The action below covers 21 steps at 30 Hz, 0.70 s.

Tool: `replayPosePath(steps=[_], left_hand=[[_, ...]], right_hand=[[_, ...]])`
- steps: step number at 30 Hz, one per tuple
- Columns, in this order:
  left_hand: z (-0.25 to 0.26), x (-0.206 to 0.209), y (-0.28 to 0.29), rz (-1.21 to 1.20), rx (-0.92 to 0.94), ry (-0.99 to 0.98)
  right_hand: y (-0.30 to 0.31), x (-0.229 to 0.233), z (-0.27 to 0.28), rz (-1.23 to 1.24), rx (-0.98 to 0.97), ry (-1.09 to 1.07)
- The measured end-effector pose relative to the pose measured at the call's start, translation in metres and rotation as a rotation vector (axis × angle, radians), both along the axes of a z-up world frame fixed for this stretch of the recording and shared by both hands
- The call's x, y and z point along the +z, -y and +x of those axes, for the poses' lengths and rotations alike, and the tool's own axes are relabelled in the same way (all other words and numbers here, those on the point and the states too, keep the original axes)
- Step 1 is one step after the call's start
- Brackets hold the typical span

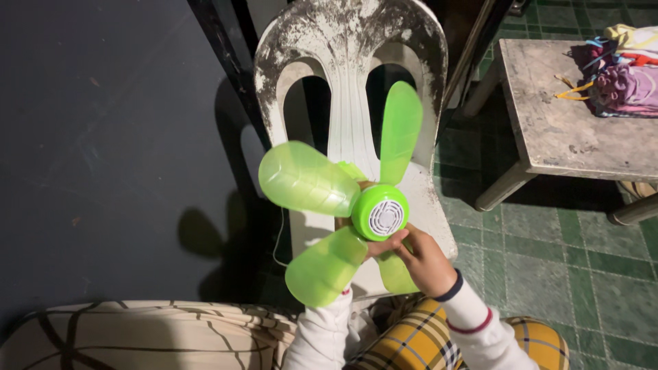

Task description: The person unplugs a small green fan from a wall socket, then removes the fan blades from the motor housing by hand. The fan is placed on a white plastic chair during the process.

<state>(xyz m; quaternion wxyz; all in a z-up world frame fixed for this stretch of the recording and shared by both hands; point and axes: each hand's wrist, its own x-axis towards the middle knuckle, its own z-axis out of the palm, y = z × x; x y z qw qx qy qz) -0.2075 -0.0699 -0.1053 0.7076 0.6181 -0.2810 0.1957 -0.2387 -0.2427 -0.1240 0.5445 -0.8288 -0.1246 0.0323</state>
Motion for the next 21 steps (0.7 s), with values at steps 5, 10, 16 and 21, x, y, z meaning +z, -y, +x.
replayPosePath(steps=[5, 10, 16, 21], left_hand=[[-0.002, -0.013, 0.006, -0.163, -0.064, -0.066], [0.028, -0.023, -0.001, -0.223, -0.122, -0.073], [0.051, -0.036, -0.003, -0.248, -0.011, 0.044], [0.050, -0.046, 0.007, -0.231, 0.075, 0.038]], right_hand=[[-0.002, 0.014, -0.003, -0.086, -0.018, -0.048], [-0.009, 0.031, 0.024, -0.050, 0.065, 0.007], [-0.025, 0.048, 0.037, -0.054, 0.023, -0.005], [-0.023, 0.048, 0.036, -0.061, 0.022, -0.021]])
